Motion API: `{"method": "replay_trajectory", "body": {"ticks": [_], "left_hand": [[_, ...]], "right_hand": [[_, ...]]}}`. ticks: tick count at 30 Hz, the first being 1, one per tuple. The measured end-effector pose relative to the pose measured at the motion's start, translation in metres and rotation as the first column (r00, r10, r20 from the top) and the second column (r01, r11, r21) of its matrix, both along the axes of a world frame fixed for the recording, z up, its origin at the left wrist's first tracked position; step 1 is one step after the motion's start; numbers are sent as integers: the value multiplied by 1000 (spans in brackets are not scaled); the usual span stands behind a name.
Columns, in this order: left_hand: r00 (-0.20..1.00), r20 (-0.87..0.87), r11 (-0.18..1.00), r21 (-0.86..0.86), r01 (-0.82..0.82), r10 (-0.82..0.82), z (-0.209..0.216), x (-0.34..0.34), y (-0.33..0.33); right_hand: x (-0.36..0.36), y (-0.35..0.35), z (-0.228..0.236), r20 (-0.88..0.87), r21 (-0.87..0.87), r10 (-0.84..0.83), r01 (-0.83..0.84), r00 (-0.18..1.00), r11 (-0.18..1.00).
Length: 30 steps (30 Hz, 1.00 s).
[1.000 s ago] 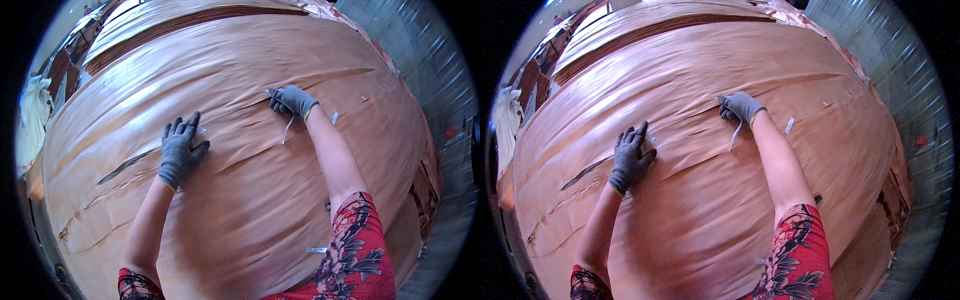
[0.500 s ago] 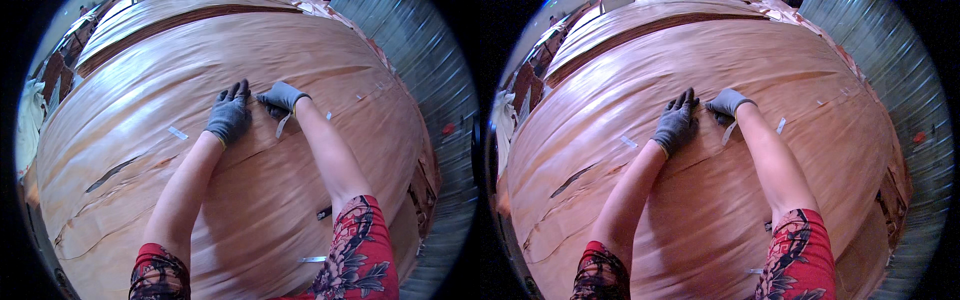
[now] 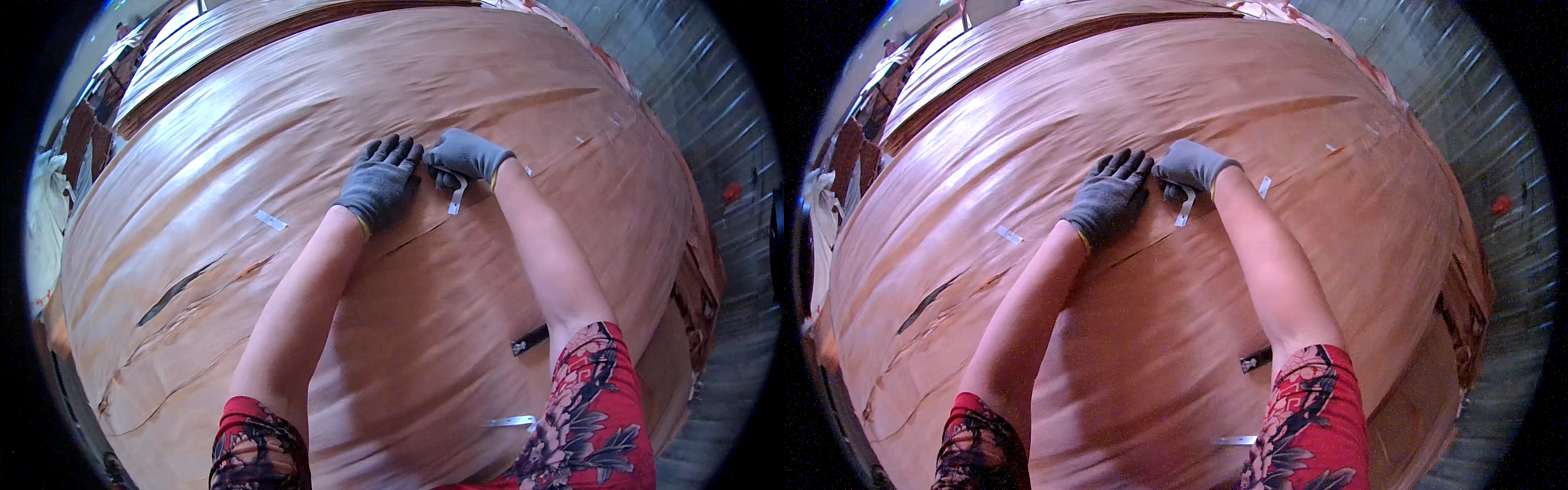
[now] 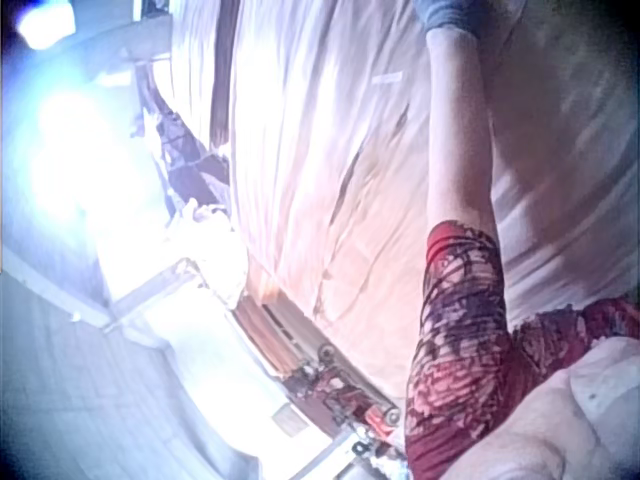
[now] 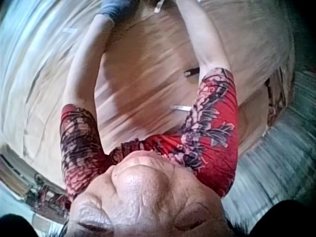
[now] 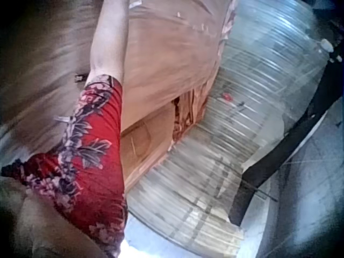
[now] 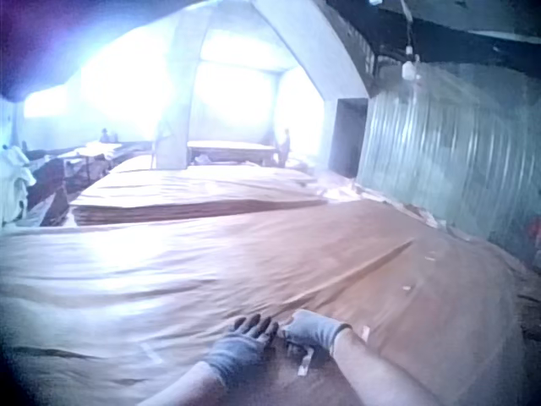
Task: The person measures and marks a large sheet of light brown material using a measuring tape and a knife. They then cut the material and apply small white adhesive strips to secure overlapping sections. The person continues to cut and align the material, preparing it for assembly.
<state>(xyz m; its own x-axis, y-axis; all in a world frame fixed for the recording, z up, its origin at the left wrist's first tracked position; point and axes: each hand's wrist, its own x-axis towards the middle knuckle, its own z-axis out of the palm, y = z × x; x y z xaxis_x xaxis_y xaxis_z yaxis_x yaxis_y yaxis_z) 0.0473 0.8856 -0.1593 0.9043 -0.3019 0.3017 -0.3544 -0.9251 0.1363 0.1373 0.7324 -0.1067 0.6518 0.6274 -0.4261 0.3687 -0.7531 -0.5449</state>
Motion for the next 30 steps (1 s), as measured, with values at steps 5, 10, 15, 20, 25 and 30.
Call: {"method": "replay_trajectory", "body": {"ticks": [5,10,15,20,25,30], "left_hand": [[1000,8,999,45,0,-1,0,0,-1],[997,-35,998,11,-61,62,2,1,-6],[996,-56,998,-18,-67,66,1,-1,-7],[978,-202,995,82,61,-43,12,-3,5],[990,-134,916,-389,-94,45,32,-66,55],[957,-125,964,-11,-265,262,27,-195,87]], "right_hand": [[-4,-9,-4,-304,253,-174,256,937,933],[-33,4,-4,502,97,-101,60,859,994],[-82,14,3,743,-57,-43,126,668,990],[-129,-33,43,248,815,-359,6,900,580],[-186,-93,83,-9,913,-512,216,859,347],[-252,-72,44,-295,559,-394,492,870,668]]}}
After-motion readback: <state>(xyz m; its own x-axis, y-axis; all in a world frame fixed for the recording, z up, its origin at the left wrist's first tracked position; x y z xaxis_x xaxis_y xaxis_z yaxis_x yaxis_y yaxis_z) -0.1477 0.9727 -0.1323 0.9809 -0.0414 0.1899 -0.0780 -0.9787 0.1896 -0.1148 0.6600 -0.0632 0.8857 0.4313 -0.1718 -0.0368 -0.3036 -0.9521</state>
